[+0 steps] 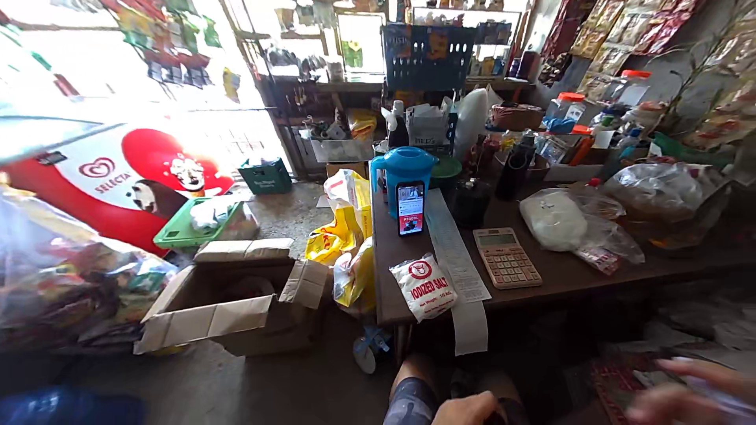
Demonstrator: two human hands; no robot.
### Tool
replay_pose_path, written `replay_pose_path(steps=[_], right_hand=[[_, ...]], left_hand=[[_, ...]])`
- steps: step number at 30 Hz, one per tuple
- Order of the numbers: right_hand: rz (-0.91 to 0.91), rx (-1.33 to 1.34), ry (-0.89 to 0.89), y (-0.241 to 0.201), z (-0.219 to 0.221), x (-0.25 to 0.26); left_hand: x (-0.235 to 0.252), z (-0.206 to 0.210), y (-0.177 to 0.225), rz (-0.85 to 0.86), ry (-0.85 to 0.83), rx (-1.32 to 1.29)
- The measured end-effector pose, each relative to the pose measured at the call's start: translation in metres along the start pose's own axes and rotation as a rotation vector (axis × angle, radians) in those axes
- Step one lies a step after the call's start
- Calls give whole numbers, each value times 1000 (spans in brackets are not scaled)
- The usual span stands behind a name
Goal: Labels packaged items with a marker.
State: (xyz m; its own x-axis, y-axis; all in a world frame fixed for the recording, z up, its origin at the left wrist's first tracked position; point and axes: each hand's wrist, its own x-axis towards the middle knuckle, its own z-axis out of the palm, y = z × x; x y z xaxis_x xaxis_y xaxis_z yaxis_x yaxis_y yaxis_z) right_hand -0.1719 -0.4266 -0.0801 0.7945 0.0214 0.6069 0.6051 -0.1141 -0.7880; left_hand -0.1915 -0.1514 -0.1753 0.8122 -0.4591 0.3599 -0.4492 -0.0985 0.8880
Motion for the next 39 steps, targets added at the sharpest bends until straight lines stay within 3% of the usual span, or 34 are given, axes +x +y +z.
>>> replay_pose_path(steps=[2, 5, 9, 17, 29, 34, 39], right_hand=[[7, -256, -193, 22, 33, -13], [-149, -521, -218, 46, 70, -22], [-307, -656, -301, 54, 81, -24], [-373, -619, -324, 59, 97, -19], [-288, -477, -411, 51, 117, -16], [-235, -252, -492, 82, 120, -4], [-13, 143, -300, 105, 127, 15]], left_hand=[[12, -3, 7, 86, 60, -4], [23, 2, 9, 127, 146, 31], [19, 0, 5, 89, 227, 149], [13, -10, -6, 25, 319, 354], [12, -8, -9, 61, 355, 287], [9, -26, -13, 134, 268, 223], [8, -55, -35, 126, 474, 315]])
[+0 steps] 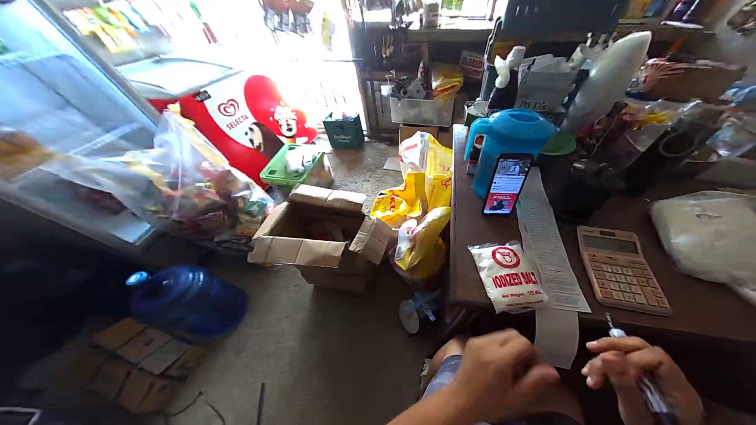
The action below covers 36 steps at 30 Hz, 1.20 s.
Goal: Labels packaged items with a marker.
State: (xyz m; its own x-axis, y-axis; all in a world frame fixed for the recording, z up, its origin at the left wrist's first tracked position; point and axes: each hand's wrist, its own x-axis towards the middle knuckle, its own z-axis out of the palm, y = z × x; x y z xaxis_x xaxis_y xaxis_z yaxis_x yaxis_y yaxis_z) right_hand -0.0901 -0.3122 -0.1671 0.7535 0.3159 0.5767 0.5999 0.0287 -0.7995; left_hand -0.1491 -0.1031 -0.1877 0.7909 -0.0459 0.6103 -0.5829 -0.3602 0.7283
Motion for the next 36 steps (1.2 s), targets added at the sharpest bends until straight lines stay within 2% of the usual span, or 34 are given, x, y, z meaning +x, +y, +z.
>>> replay_pose_path(steps=[4, 7, 11, 16, 23, 36], right_hand=[[175, 272, 121, 22, 5, 30], [364, 305, 168, 27, 16, 58], [423, 318, 136, 42, 40, 89], [408, 187, 112, 68, 66, 112], [386, -157, -60, 94, 82, 132], [346, -231, -124, 102, 84, 129]], left_hand=[[34, -18, -41, -165, 122, 129], [59, -17, -73, -261, 126, 75], [70, -1, -103, -364, 80, 42], [71, 5, -101, -464, -27, 209], [72, 4, -99, -495, -17, 217], [70, 5, -103, -513, -19, 204]])
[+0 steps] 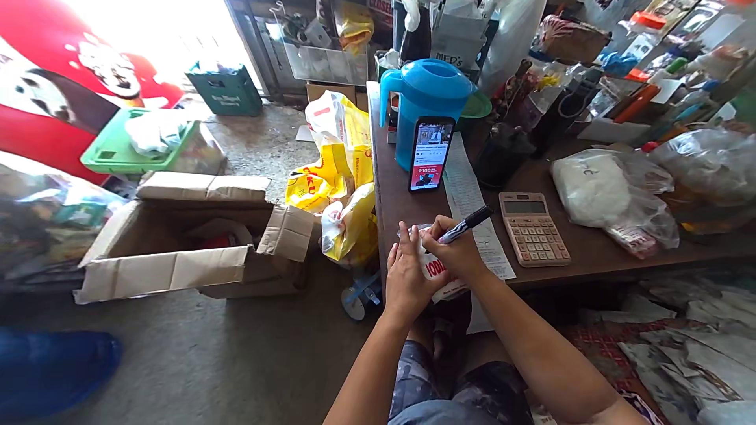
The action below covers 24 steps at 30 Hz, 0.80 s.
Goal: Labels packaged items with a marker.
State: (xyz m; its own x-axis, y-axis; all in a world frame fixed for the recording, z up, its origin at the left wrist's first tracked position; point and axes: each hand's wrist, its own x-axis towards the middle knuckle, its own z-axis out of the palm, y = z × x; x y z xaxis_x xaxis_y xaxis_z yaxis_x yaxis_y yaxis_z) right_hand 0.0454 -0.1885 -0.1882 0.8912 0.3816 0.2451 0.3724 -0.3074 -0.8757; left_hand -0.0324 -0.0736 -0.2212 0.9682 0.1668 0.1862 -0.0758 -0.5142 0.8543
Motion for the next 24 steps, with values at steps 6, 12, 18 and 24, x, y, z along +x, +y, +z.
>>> replay_pose_path(steps=[6, 12, 18, 24], right_hand=[[-20, -98, -16, -1, -1, -3], [-28, 36, 78, 4, 0, -5], [-55, -25, 49, 3, 1, -4], [-57, -15, 85, 5, -1, -3]], left_hand=[[1, 3, -3, 14, 18, -3], [0, 4, -3, 30, 31, 17], [1, 3, -3, 20, 12, 23], [1, 2, -3, 22, 6, 25]])
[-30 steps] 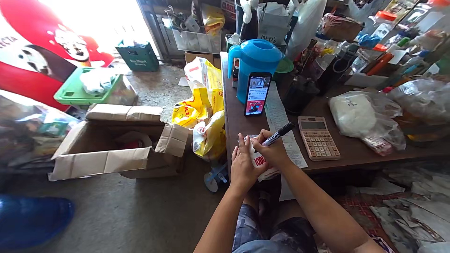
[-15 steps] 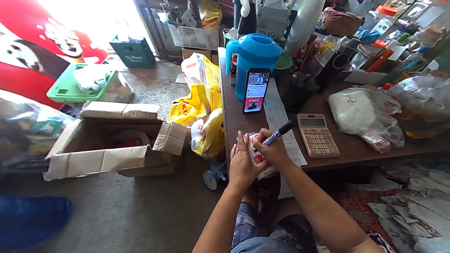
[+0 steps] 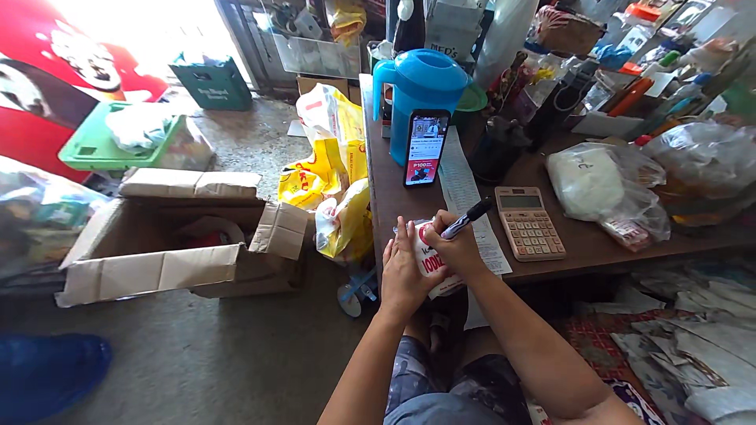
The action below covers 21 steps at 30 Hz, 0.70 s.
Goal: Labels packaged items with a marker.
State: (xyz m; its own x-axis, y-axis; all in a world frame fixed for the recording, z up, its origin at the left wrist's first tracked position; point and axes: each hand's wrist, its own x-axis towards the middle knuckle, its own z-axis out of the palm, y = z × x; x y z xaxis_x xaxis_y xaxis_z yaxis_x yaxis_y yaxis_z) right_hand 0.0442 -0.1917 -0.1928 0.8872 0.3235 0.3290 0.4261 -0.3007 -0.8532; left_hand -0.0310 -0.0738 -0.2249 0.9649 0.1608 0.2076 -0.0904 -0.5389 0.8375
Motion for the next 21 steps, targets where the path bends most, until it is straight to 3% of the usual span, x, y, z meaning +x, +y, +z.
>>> replay_pose_path(steps=[17, 21], right_hand=[[-52, 8, 43, 2, 2, -3], [-40, 274, 162, 4, -5, -7]], left_hand=[[-2, 1, -4, 42, -16, 18], [-5, 0, -9, 136, -61, 52]])
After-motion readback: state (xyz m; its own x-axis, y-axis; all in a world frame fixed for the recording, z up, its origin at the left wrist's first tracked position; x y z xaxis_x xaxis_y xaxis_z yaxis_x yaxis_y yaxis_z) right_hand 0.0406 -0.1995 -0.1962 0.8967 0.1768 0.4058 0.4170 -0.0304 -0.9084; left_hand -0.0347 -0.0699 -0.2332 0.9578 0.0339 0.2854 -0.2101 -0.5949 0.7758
